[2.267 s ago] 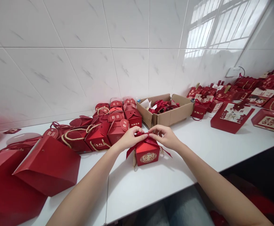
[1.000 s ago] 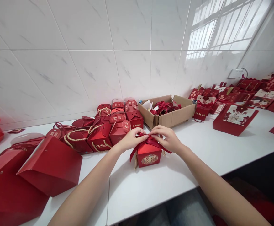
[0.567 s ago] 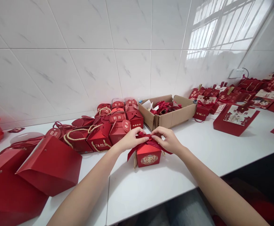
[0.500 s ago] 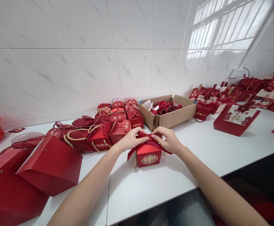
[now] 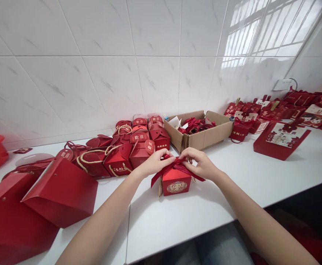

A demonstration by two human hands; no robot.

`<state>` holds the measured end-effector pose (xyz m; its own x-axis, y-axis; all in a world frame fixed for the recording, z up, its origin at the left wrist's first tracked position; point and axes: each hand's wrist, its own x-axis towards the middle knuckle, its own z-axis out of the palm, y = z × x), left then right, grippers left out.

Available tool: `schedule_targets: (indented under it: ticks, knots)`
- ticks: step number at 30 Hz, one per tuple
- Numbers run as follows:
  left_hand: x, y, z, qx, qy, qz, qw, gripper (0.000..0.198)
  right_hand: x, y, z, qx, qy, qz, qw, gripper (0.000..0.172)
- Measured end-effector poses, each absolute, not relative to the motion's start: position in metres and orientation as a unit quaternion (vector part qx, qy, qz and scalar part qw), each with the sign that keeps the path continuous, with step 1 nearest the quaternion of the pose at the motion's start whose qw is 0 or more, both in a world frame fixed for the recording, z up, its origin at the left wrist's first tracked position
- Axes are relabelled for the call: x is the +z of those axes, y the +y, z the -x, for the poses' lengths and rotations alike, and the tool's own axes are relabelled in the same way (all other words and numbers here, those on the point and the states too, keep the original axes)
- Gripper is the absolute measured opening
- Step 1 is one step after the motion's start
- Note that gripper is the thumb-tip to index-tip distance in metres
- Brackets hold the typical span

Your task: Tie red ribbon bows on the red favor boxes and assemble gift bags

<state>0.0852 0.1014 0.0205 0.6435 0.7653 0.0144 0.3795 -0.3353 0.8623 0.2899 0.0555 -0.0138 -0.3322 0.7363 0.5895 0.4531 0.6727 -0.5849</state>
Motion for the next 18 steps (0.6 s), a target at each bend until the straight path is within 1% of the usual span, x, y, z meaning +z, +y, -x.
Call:
schedule_targets:
  ticks: [4, 8, 12, 18]
  knots:
    - [0.019, 0.103, -0.086, 0.221, 0.366, -0.780, 0.458, 0.038, -0.012, 0.054, -0.288, 0.174, -0.788, 0.379, 0.453, 0.006]
    - [0.019, 0.103, -0.086, 0.221, 0.368, -0.768, 0.476, 0.038, -0.010, 0.054, -0.282, 0.188, -0.743, 0.434, 0.473, 0.005]
    - [0.020, 0.103, -0.086, 0.218, 0.369, -0.757, 0.493, 0.034, -0.011, 0.055, -0.279, 0.233, -0.723, 0.441, 0.479, 0.020]
    - [0.019, 0.103, -0.085, 0.216, 0.368, -0.754, 0.499, 0.033, -0.009, 0.054, -0.282, 0.255, -0.731, 0.449, 0.446, 0.034]
